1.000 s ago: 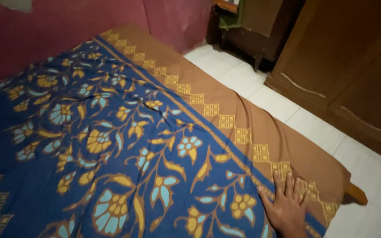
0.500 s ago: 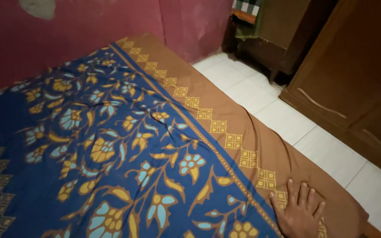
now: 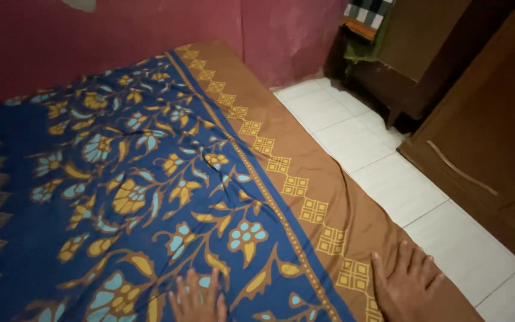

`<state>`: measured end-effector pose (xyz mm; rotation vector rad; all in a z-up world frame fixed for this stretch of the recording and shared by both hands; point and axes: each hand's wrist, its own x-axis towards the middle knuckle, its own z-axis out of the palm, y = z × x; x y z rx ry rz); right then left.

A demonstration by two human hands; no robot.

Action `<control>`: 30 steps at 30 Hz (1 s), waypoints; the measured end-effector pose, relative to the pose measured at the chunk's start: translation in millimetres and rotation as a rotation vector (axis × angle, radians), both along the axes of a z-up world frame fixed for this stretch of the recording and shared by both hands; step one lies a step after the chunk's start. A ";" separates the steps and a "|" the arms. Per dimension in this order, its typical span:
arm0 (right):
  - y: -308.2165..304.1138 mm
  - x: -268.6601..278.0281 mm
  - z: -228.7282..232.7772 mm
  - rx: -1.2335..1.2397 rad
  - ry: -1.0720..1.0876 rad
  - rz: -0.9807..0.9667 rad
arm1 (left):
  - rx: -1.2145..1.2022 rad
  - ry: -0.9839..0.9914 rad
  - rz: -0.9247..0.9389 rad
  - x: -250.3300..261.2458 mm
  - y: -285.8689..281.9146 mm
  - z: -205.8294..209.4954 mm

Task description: Straighten and arrange items on a bed and nearby desk.

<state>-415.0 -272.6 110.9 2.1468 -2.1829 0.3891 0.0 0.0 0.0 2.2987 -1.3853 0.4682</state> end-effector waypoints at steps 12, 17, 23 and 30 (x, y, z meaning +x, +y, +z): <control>11.2 104.4 0.3 -0.170 -0.063 0.871 | 0.048 0.110 -0.332 -136.4 -179.9 94.7; -40.8 98.9 35.4 0.180 0.075 0.636 | -0.001 0.078 -0.467 -152.7 -207.2 107.2; -116.9 72.8 25.1 0.051 -0.019 0.301 | 0.061 0.212 -0.583 -149.6 -221.4 121.8; -126.8 74.4 62.2 0.228 -0.446 -0.035 | 0.113 0.364 -0.360 -103.2 -224.9 117.7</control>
